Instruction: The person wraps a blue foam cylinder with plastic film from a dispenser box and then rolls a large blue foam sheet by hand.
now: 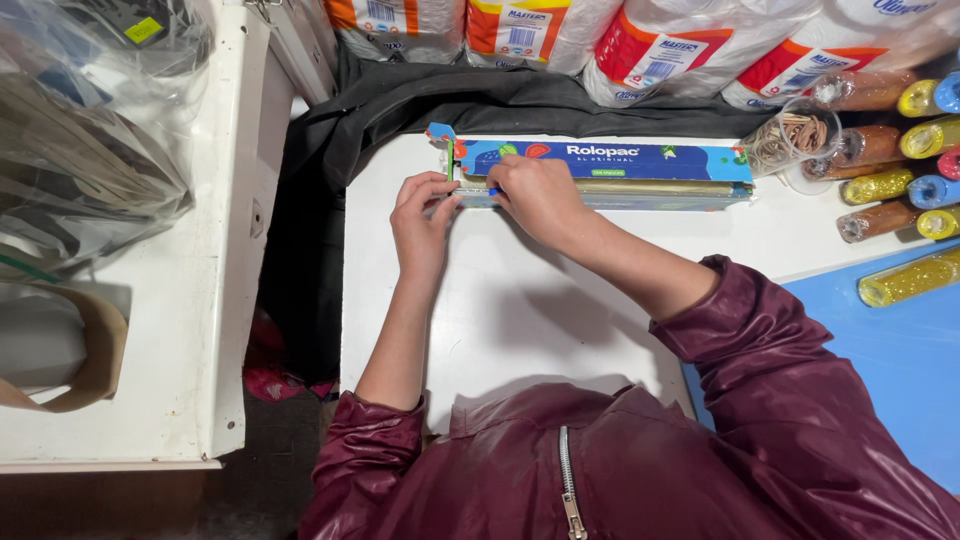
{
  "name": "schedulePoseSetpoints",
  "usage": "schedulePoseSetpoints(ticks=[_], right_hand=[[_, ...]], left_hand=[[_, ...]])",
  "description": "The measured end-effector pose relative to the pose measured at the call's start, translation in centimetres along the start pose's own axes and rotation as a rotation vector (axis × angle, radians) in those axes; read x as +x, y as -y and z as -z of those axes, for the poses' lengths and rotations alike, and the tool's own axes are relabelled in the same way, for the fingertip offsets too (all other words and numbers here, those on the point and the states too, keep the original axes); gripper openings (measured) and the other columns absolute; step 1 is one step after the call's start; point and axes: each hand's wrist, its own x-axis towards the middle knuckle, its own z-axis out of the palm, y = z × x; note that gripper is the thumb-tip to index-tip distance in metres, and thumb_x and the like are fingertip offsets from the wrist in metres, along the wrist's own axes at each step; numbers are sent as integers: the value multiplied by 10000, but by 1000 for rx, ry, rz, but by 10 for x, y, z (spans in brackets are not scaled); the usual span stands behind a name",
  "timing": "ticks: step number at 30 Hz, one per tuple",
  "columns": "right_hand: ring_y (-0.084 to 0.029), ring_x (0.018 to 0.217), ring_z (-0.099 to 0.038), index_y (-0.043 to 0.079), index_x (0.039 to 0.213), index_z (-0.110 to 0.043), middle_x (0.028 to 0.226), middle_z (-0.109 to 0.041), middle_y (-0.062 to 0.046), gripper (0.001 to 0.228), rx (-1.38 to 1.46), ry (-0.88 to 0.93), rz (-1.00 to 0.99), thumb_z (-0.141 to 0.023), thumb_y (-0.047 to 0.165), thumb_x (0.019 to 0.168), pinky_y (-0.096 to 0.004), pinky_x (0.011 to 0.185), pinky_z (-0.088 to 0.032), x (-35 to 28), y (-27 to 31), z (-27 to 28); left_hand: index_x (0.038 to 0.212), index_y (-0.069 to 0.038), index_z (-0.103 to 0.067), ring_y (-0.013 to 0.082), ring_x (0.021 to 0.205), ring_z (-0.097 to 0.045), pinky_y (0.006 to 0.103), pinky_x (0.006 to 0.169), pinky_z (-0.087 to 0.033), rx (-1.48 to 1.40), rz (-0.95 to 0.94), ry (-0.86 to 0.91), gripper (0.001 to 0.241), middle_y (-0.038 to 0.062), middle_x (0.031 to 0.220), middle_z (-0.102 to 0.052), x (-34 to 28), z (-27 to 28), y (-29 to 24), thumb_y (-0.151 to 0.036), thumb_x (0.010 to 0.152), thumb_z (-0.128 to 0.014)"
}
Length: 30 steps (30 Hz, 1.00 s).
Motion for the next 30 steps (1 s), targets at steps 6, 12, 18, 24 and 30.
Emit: schedulePoseSetpoints(ticks=[6,12,18,24,30], right_hand=[[-176,770,-723,212,911,-699,808,-631,79,158,35,-31,57,-842,250,857,-338,636,-576,19,27,1],[-202,852,-723,186,994,-673,871,-655,37,172,123,-184,131,-775,310,934,-333,710,-571,15,33,1],[-202,968,-742,231,1188,-738,1054,-736,47,238,454,-204,-133,-825,227,966,-338,845,-585,-56,-8,55],[-197,936,-680,152,1224,-775,1097,-749,-13,176,468,-437,-596,-797,101,1057,-305,781,-533,-236,-75,57],[-291,1073,-605,70,1317,-728,1195,-655,-118,313,118,-377,-765,-640,37,1019,-446,984,-468,-432,-25,28]], left_hand=[[1082,-136,-821,179,1059,-727,299,982,-604,-3,-19,1,196,9,1119,-699,0,3,6,-51,907,-842],[1154,-132,-799,212,1098,-725,338,1013,-591,15,-44,38,254,19,1167,-701,-1,7,7,-37,920,-822],[1333,-132,-694,253,1223,-672,410,1125,-531,41,-98,41,428,41,1326,-629,-7,15,-23,-23,936,-811],[1322,-131,-672,248,1262,-621,408,1126,-502,44,-232,-27,316,52,1303,-625,-34,19,-43,-39,1021,-701],[1221,-62,-710,219,1141,-651,335,1007,-532,-117,-160,101,191,99,1222,-672,-103,-2,-42,-71,1063,-602]])
